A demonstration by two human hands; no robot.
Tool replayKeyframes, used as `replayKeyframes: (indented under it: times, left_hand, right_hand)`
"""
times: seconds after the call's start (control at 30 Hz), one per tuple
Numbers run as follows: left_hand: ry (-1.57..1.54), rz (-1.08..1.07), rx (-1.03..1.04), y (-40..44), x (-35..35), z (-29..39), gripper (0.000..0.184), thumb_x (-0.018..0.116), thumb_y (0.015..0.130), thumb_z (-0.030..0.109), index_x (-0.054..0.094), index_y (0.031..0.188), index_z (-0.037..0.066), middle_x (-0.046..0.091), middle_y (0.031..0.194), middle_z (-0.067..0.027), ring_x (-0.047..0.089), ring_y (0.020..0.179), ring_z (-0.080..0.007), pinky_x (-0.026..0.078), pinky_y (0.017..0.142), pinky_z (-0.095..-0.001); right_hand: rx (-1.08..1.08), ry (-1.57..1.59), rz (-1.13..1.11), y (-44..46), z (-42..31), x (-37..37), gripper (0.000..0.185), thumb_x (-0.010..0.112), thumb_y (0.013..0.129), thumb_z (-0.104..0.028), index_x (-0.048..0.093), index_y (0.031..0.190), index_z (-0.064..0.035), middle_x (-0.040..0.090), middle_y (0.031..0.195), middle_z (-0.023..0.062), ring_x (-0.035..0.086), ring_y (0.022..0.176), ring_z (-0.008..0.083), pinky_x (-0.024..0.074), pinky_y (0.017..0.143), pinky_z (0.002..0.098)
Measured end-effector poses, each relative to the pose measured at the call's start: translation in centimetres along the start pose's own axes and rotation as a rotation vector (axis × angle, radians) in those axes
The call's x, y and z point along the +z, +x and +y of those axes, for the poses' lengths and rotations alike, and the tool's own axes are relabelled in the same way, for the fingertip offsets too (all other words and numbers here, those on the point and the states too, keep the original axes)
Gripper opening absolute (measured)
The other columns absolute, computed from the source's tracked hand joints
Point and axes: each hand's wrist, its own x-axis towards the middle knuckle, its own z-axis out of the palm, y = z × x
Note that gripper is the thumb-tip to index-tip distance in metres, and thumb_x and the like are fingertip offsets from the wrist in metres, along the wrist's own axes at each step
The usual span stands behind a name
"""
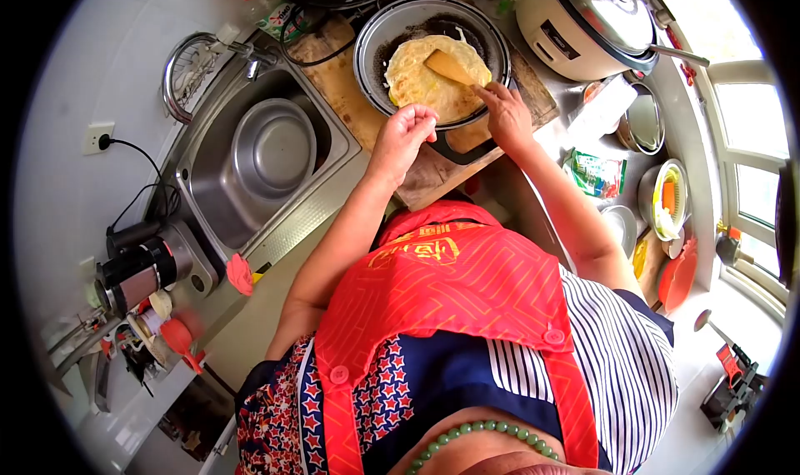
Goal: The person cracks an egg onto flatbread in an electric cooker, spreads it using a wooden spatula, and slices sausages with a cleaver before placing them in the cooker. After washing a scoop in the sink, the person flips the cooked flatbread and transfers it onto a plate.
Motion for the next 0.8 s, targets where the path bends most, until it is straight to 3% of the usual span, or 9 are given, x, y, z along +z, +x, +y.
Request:
replayKeyframes:
  times: [0.2, 0.33, 0.57, 0.8]
  left_hand:
    - [0.04, 0.019, -0.033, -0.1, 0.1, -0.7, 0.009, 0.056, 0.091, 0.011, 0.058, 0.094, 0.002, 0.057, 0.076, 0.0013, 0.054, 0.07, -0.0061, 0.043, 0.067, -0.0197]
    - [0.032, 0.013, -0.024, -0.1, 0.4, -0.5, 0.008, 0.056, 0.091, 0.01, 0.058, 0.094, 0.003, 0.057, 0.077, 0.0013, 0.054, 0.07, -0.0061, 0.043, 0.068, -0.0197]
    - [0.044, 0.018, -0.015, -0.6, -0.7, -0.9, 0.008, 0.057, 0.091, 0.009, 0.058, 0.095, 0.003, 0.058, 0.078, 0.0013, 0.054, 0.07, -0.006, 0.044, 0.067, -0.0196]
    - [0.023, 0.012, -0.006, -0.7, -0.7, -0.8, 0.008, 0.056, 0.091, 0.009, 0.059, 0.095, 0.003, 0.058, 0.077, 0.0012, 0.054, 0.07, -0.0061, 0.044, 0.066, -0.0195]
  right_hand:
    - [-0.005, 0.038, 0.085, -0.5, -0.3, -1.0, 0.05, 0.048, 0.075, 0.003, 0.061, 0.119, -0.0155, 0.058, 0.115, 0.007, 0.055, 0.094, 0.0298, 0.0462, 0.084, 0.0362]
    - [-0.003, 0.051, -0.04, -1.2, 1.0, -0.2, 0.052, 0.048, 0.074, 0.004, 0.061, 0.12, -0.0165, 0.059, 0.114, 0.008, 0.055, 0.096, 0.0302, 0.0461, 0.086, 0.0368]
    - [-0.045, 0.101, 0.031, -2.4, 0.0, -1.4, 0.053, 0.049, 0.073, 0.006, 0.061, 0.12, -0.0155, 0.058, 0.115, 0.009, 0.055, 0.098, 0.0312, 0.0463, 0.086, 0.0375]
    - [-0.054, 0.164, -0.084, -4.7, -0.5, -0.9, 0.053, 0.054, 0.072, 0.006, 0.063, 0.118, -0.0164, 0.056, 0.108, 0.009, 0.054, 0.099, 0.0304, 0.0474, 0.083, 0.0382]
